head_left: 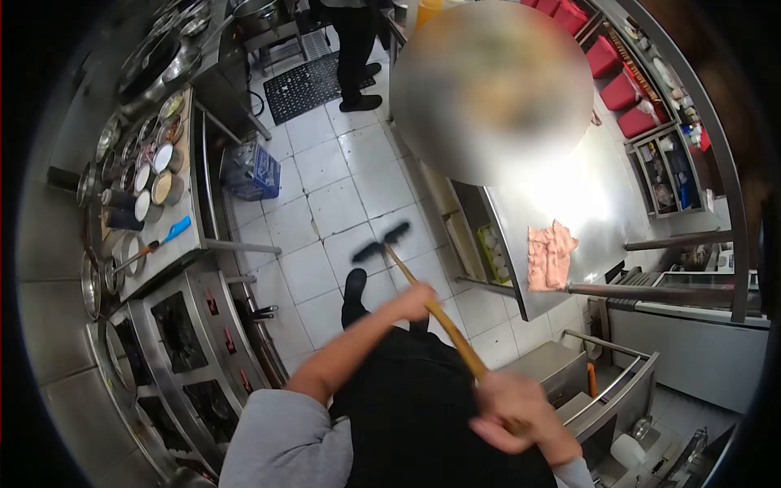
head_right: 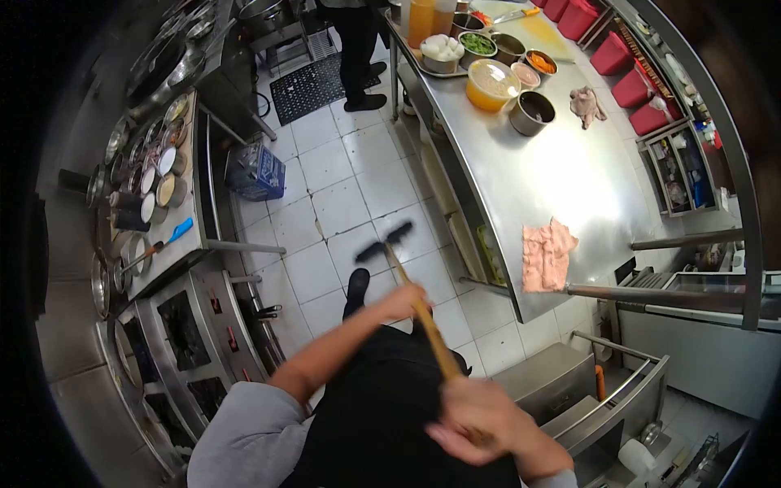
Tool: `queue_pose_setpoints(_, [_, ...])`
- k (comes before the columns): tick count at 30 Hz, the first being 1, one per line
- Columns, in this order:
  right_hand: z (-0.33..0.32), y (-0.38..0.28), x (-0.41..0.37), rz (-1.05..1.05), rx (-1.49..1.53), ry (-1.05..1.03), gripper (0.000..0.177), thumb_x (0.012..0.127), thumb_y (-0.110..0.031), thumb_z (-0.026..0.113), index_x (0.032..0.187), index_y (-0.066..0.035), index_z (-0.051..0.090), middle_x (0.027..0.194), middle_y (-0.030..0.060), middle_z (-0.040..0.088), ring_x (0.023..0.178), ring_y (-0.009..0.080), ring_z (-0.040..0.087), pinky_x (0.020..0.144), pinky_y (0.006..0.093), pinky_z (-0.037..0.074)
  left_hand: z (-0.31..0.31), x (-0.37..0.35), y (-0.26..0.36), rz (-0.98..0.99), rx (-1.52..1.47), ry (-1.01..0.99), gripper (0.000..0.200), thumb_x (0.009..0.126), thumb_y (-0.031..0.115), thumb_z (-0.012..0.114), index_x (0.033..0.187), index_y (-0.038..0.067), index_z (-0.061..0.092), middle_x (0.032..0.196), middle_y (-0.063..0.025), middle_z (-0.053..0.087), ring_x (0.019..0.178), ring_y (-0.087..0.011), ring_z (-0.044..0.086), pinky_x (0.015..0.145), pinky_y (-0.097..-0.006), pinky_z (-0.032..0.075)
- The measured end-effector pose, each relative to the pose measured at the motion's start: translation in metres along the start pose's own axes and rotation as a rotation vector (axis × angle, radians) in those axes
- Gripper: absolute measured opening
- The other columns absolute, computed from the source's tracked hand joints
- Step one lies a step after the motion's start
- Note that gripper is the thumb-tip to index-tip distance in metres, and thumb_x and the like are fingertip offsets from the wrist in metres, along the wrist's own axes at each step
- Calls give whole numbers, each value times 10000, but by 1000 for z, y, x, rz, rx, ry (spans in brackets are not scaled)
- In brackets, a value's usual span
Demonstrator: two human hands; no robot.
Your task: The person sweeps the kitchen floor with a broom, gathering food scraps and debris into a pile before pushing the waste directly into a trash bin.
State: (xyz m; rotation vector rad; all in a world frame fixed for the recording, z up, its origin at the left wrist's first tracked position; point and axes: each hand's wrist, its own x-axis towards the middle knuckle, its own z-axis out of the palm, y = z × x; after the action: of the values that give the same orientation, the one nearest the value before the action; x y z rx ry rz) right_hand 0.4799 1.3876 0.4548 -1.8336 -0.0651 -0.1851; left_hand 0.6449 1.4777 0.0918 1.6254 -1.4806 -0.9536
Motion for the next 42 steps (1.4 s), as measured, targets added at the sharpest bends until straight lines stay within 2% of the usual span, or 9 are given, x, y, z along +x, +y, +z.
queue_pose_setpoints(3, [-8, -34, 5, 138, 157, 184, 371, 777, -94, 799, 609, -77, 469, 538, 54, 472, 466, 246, 503, 492, 344, 402, 44, 22, 32, 85, -120, -182, 351, 921, 307, 638, 717, 21, 621, 746, -208, 600, 747, -410, 592, 698, -486, 479])
queue_pose_setpoints(8, [31, -53, 75, 23, 204, 506, 442, 816, -267, 796, 644, -67, 441, 462, 21, 448, 399, 192, 467, 470, 347, 469, -42, 27, 21, 127, -107, -204, 293, 893, 254, 645, 691, 45, 609, 702, -199, 582, 725, -403, 588, 664, -485, 469])
queue_pose_setpoints(11, [48, -23, 103, -41, 191, 491, 302, 756, -78, 800, 683, -67, 507, 574, 47, 523, 508, 236, 544, 634, 402, 544, -132, 36, -33, 201, -8, -87, 230, 844, 210, 673, 685, 60, 601, 684, -179, 586, 739, -401, 591, 667, -481, 474])
queue_pose_setpoints(14, [62, 64, 151, -41, -16, 439, 221, 770, -16, 746, 735, -56, 532, 687, 75, 573, 657, 266, 600, 785, 410, 542, -222, 57, -123, -47, 192, 102, 248, 765, 205, 752, 722, 15, 599, 785, -207, 615, 816, -417, 600, 735, -492, 484])
queue_pose_setpoints(20, [129, 273, 258, -90, 53, 683, 189, 840, -35, 677, 750, -9, 512, 679, 120, 491, 637, 296, 486, 601, 393, 405, -313, 67, -234, -207, 503, 138, 358, 733, 248, 812, 910, 9, 613, 1129, -248, 571, 1081, -408, 541, 986, -459, 442])
queue_pose_setpoints(23, [129, 215, 224, -84, 57, 584, 207, 848, -56, 670, 732, -34, 500, 702, 114, 518, 668, 304, 505, 635, 394, 415, -291, 49, -236, -87, 494, 73, 324, 716, 202, 806, 919, 24, 627, 1105, -240, 582, 1135, -429, 522, 1108, -444, 373])
queue_pose_setpoints(28, [146, 51, 57, 134, -28, 507, 235, 848, -5, 673, 715, -56, 486, 715, 108, 477, 722, 331, 538, 738, 420, 482, -124, 1, -136, 232, 75, -339, 186, 623, 74, 741, 777, 49, 640, 834, -167, 633, 860, -404, 598, 820, -475, 475])
queue_pose_setpoints(31, [153, -43, -20, 242, -28, 749, 289, 794, -21, 743, 670, -40, 483, 715, 103, 565, 642, 285, 570, 721, 436, 527, -23, -31, -27, 304, 65, -618, 169, 760, 163, 710, 834, 44, 615, 863, -188, 639, 906, -413, 600, 840, -500, 473])
queue_pose_setpoints(42, [244, -195, -152, 194, -257, 1588, 477, 862, -325, 752, 625, -22, 471, 527, 76, 476, 462, 186, 482, 483, 374, 447, 188, -136, 173, 604, -193, -1301, 176, 690, 124, 643, 845, 47, 606, 792, -197, 634, 816, -427, 621, 703, -514, 485])
